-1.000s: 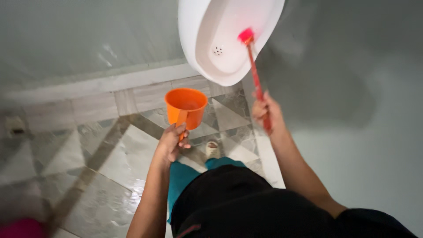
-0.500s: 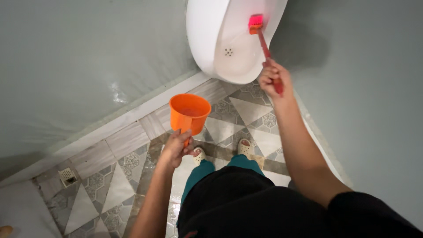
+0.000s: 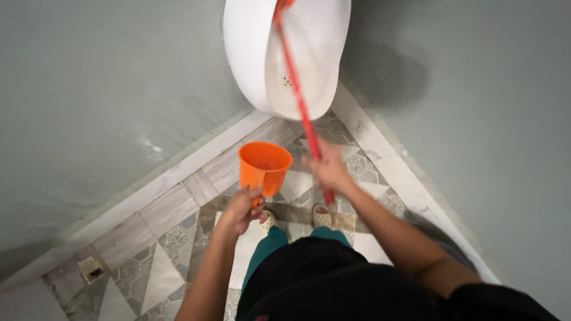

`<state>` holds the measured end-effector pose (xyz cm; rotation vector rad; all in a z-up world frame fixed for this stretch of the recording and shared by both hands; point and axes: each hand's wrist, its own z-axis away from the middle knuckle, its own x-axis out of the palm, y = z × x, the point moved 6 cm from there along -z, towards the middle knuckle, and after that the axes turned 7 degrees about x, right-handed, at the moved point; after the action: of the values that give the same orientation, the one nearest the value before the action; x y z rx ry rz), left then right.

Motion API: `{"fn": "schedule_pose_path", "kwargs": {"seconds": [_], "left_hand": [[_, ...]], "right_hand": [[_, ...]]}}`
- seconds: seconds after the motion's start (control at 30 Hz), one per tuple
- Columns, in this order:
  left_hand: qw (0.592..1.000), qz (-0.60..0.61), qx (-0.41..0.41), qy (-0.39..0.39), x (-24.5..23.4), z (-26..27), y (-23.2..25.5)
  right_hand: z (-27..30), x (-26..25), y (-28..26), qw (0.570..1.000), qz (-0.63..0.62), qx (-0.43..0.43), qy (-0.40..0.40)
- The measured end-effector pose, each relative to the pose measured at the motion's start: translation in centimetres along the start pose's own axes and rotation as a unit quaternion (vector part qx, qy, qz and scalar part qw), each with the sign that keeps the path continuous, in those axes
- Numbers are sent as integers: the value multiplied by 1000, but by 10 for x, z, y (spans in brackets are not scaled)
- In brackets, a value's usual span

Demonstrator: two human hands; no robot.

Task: The person cleans a wall-mounted urinal using a red toilet brush and an orange scoop. They repeatedly scrub the urinal, rinse it with water from the scoop, and pour cleaning liquid into the scoop. The person also washes the scoop in a sink.

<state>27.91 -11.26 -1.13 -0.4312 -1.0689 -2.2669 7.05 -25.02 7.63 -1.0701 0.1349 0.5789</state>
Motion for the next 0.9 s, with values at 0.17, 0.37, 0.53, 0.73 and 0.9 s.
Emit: {"fn": "schedule_pose_path", "kwargs": {"seconds": [0.17, 0.37, 0.53, 0.73, 0.9], "left_hand": [[999, -27, 23, 9, 28, -1, -27], [998, 25, 44, 31, 72, -26, -64], [996, 51, 55, 44, 94, -75, -94], [988, 30, 155, -3, 179, -163, 48], [985, 20, 168, -33, 274, -201, 189]], "right_hand": [[-46, -33, 72, 933, 315, -175, 5], [-78, -133, 112, 913, 348, -206, 49], [-32, -191, 153, 978, 208, -3, -4], [25, -225, 150, 984, 146, 63, -77], [55, -239, 137, 984, 134, 75, -95]]}}
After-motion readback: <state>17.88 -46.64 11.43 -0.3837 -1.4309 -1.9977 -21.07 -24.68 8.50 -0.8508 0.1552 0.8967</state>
